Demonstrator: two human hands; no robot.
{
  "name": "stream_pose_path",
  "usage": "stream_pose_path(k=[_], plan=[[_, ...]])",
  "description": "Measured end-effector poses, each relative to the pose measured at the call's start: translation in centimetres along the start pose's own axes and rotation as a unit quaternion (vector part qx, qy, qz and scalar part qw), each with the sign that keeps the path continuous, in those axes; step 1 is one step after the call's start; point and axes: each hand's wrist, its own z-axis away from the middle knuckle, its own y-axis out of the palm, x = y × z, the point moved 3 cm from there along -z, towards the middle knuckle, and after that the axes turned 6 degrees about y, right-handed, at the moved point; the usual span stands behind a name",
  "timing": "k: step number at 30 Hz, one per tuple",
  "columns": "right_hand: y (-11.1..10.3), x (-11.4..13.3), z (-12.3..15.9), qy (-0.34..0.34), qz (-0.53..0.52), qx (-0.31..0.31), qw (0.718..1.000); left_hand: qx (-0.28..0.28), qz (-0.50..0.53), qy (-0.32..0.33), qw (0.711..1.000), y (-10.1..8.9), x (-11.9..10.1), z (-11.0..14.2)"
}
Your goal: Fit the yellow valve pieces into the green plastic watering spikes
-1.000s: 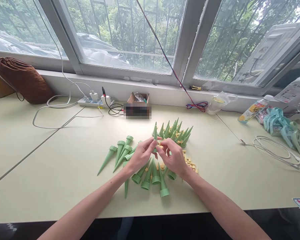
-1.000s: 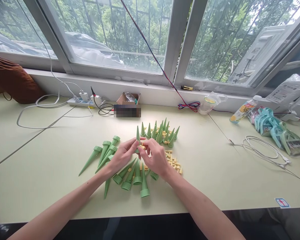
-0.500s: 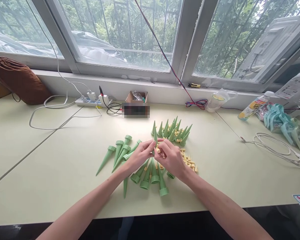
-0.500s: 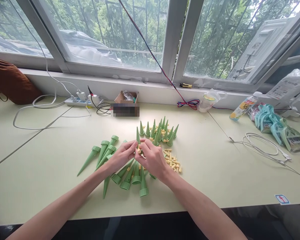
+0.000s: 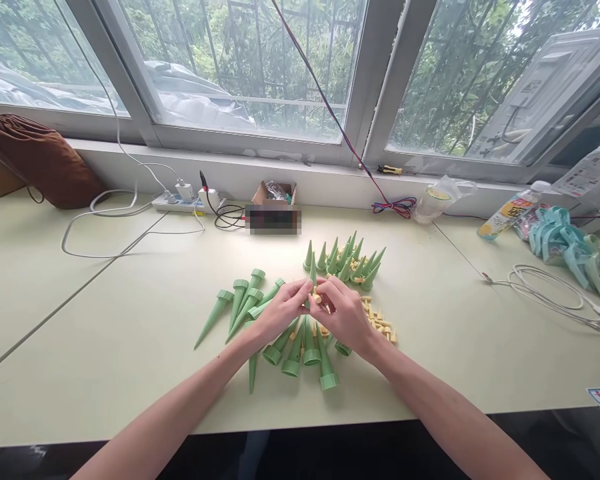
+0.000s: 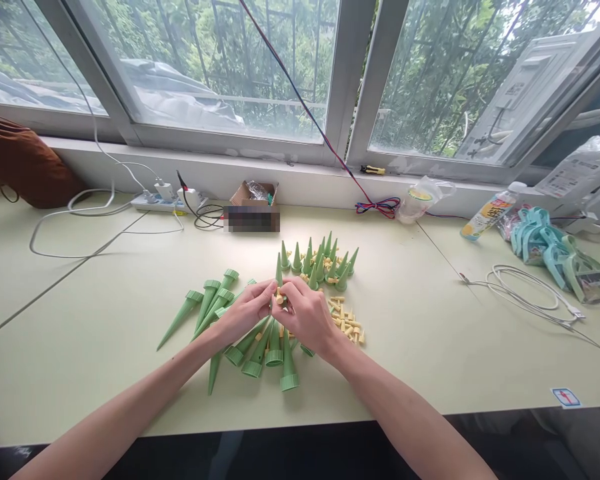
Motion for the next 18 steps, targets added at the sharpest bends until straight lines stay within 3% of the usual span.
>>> stream_pose_path(k=[11,18], plan=[[-0.03,0.11,-0.11,0.007,-0.005,-0.001,1.0,-0.011,0.041,-0.016,0.999,-0.22,0.46,-0.09],[-0.03,-0.08,-0.1,0.005,0.004,0.002,1.0,0.005,0.137,-0.023,0.99,-0.44,0.68,-0.35]])
